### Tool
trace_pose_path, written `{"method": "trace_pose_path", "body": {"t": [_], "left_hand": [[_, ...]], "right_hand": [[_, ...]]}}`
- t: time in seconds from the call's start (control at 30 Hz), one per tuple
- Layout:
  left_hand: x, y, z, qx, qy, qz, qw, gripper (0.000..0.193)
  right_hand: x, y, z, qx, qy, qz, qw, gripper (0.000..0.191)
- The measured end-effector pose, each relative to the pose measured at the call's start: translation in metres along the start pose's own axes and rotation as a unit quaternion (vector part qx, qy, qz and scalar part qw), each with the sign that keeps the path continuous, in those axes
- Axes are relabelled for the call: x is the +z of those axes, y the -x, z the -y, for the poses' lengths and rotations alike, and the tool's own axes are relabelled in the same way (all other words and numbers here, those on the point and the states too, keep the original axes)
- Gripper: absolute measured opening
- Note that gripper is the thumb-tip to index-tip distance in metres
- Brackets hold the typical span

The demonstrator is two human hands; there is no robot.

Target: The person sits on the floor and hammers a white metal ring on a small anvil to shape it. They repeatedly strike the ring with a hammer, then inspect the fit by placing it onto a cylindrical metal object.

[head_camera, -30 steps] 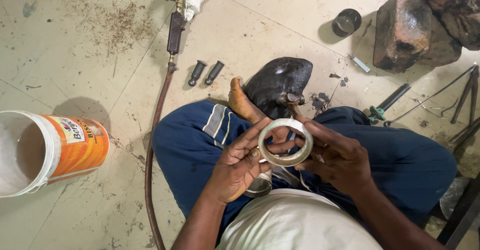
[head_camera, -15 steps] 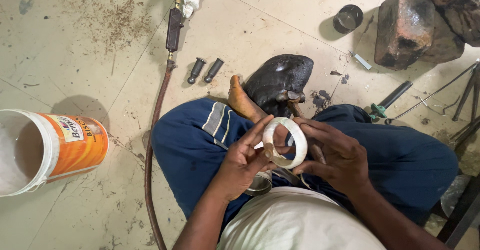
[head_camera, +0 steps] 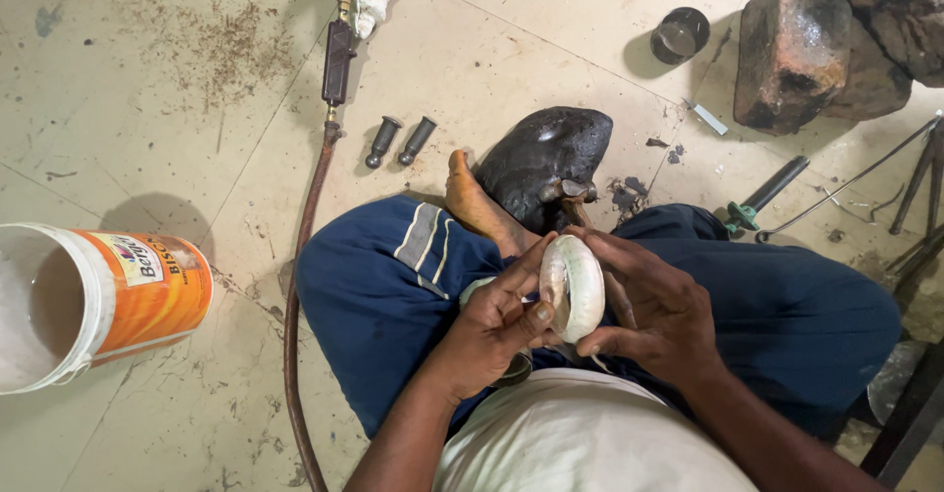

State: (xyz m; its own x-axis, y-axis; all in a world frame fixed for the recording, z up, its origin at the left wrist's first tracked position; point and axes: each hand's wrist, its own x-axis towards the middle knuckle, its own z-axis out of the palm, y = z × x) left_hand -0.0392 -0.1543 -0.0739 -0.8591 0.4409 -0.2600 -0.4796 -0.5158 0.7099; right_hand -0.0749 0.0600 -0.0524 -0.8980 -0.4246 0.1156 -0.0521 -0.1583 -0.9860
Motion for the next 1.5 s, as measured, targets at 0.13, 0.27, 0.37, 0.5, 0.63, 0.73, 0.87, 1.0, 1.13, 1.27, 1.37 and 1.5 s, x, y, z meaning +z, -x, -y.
{"method": "trace_pose_path", "body": {"t": [0.13,0.27,0.37,0.5,0.63,0.73,0.87,1.0,1.13,1.27,1.37,1.5], "left_hand": [[-0.002,0.0,0.001,0.044,-0.032,0.006,0.999,0.083],[0.0,0.0,-0.004,0.042,-0.076,-0.01,0.996,0.099],[0.004,0.001,-0.01,0.04,-0.035,-0.012,0.998,0.103],[0.006,0.004,-0.016,0.033,0.057,0.006,0.998,0.094],[0.002,0.005,-0.015,0.05,0.108,0.017,0.993,0.091],[-0.004,0.004,-0.011,0.049,0.167,0.048,0.984,0.09],[-0.011,0.0,-0.009,0.036,0.2,0.062,0.977,0.09],[-0.013,-0.001,-0.01,0.025,0.247,0.077,0.966,0.089],[-0.014,-0.002,-0.009,0.026,0.276,0.074,0.958,0.089],[-0.017,-0.004,-0.006,0.026,0.284,0.073,0.956,0.087],[-0.019,-0.005,-0.006,0.028,0.29,0.083,0.953,0.086],[-0.02,-0.006,-0.005,0.027,0.294,0.078,0.952,0.084]], "right_hand": [[0.0,-0.001,0.007,-0.041,0.121,0.003,0.992,0.083],[0.001,-0.002,0.013,-0.049,0.258,0.011,0.965,0.089],[0.002,-0.003,0.014,-0.059,0.276,0.009,0.959,0.093],[0.003,-0.004,0.013,-0.073,0.244,0.025,0.967,0.093],[0.001,-0.004,0.011,-0.043,0.277,0.029,0.959,0.092],[0.002,-0.003,0.008,-0.033,0.298,0.025,0.954,0.091],[0.004,-0.004,0.005,-0.062,0.317,0.02,0.946,0.087],[0.004,-0.004,0.002,-0.073,0.311,0.013,0.947,0.087],[0.001,-0.002,-0.001,-0.052,0.31,0.007,0.949,0.089],[-0.002,0.0,-0.006,-0.024,0.29,0.001,0.957,0.09],[-0.003,0.002,-0.009,-0.006,0.204,0.006,0.979,0.086],[-0.003,0.003,-0.013,0.019,0.02,0.026,0.999,0.079]]}}
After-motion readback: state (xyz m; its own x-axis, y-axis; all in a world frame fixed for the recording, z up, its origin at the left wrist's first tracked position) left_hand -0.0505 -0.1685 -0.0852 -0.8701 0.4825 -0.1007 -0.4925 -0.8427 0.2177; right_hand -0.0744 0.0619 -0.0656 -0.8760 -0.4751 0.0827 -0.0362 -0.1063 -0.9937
